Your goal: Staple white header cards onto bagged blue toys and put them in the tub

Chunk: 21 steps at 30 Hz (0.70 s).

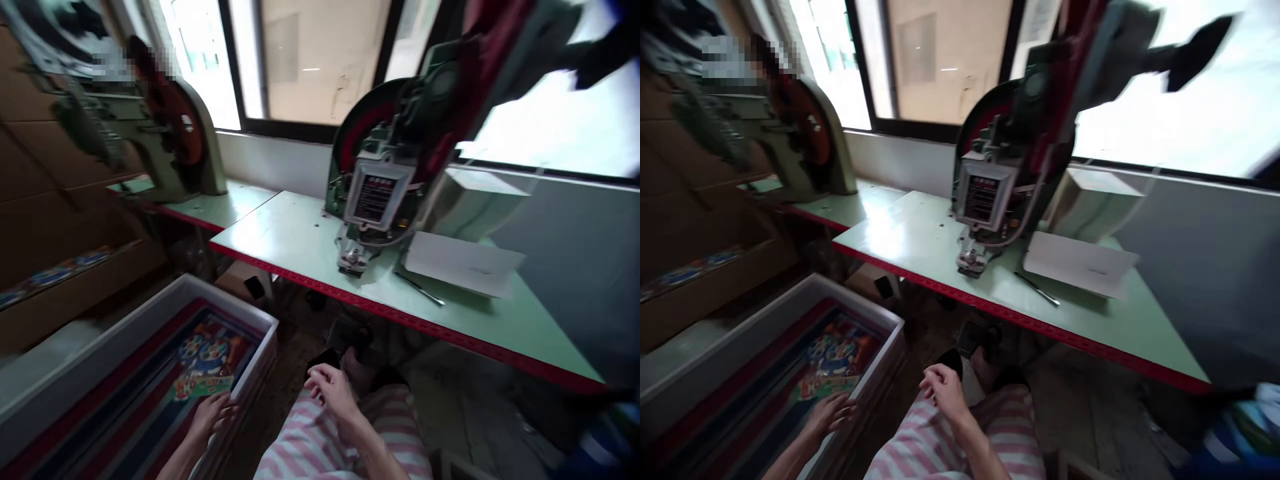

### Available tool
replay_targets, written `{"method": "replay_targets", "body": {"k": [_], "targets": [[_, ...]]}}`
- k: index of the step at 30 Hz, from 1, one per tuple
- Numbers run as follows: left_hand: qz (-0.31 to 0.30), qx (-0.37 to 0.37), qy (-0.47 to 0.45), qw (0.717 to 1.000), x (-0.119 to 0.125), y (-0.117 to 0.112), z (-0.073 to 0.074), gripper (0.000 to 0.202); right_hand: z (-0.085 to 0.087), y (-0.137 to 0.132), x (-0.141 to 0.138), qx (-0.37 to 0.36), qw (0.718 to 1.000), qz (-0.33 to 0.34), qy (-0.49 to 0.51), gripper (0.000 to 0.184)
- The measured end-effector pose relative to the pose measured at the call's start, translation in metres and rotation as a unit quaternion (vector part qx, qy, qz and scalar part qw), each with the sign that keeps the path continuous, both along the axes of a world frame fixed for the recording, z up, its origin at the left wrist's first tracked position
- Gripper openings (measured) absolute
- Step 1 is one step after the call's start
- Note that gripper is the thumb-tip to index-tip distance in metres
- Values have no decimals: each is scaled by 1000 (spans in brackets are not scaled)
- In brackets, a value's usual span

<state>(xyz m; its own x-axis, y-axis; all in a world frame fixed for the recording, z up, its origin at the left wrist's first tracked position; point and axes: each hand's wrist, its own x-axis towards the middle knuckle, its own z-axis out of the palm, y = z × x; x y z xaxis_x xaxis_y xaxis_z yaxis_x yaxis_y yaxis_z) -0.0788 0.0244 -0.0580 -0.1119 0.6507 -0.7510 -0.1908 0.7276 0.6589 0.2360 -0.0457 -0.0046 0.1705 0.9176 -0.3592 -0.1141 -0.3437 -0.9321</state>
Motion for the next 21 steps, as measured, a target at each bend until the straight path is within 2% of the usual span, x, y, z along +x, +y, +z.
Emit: {"method": "replay_targets", "body": {"k": [4, 7, 10, 13, 16, 19, 21], "targets": [[-95, 58, 14, 994, 49, 16, -11, 34, 14, 1, 20, 20, 999, -18, -34, 30], [-159, 87, 9, 983, 85, 25, -16, 44, 39, -4, 48, 56, 995, -47, -63, 21], [-222, 115, 7, 968, 113, 33, -16, 51, 67, -17, 84, 87, 986, -99, -106, 19], [-281, 140, -5, 949, 137, 42, -6, 51, 91, -41, 123, 105, 970, -170, -141, 20], [-341, 151, -18, 928, 163, 50, 14, 50, 115, -73, 163, 118, 940, -256, -193, 22], [-413, 176, -11, 893, 190, 50, 32, 47, 142, -99, 200, 144, 890, -333, -276, 23], [-475, 223, 27, 851, 203, 46, 41, 40, 164, -105, 225, 163, 849, -367, -342, 21]]}}
